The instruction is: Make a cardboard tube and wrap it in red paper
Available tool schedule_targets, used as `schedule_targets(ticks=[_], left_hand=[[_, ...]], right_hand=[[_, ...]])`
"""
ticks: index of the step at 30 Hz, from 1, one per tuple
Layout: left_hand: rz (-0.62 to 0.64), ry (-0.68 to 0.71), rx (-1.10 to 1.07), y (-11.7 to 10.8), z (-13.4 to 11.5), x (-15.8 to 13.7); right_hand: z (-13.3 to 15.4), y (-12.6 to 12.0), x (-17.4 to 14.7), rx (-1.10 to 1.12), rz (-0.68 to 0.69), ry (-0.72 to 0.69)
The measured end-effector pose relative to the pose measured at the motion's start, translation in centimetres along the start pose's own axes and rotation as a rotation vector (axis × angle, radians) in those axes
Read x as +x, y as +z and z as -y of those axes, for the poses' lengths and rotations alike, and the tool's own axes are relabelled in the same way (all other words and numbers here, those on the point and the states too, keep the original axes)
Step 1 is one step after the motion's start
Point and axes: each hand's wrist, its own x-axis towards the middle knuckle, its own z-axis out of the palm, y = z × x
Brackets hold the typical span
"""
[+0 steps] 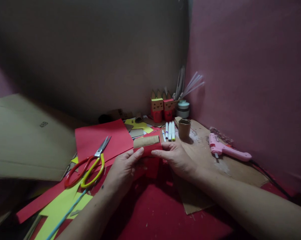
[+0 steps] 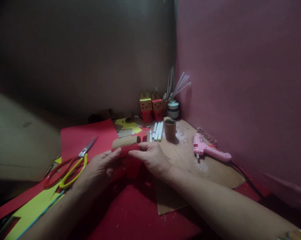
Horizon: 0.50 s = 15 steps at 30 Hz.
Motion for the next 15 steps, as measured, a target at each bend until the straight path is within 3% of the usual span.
schedule_targets(ticks=[5, 9, 12, 15], left_hand=[[-0.028, 0.224, 0.223, 0.4, -0.2, -0.1], [-0.156, 0.352, 0.431, 0.0, 0.2, 0.1], [-0.241, 0.548, 0.657, -0.7, 0.5, 0.2], [-0.241, 0.681, 0.771, -1.1, 0.6, 0.2]], right_hand=[[0.6, 0.2, 0.2, 0.191, -0.021, 0.023], [0.6, 0.3, 0.4, 0.236, -0.019, 0.026], [0.3, 0.2, 0.7, 0.251, -0.020, 0.005], [0.2, 0.3, 0.8, 0.249, -0.018, 0.015]])
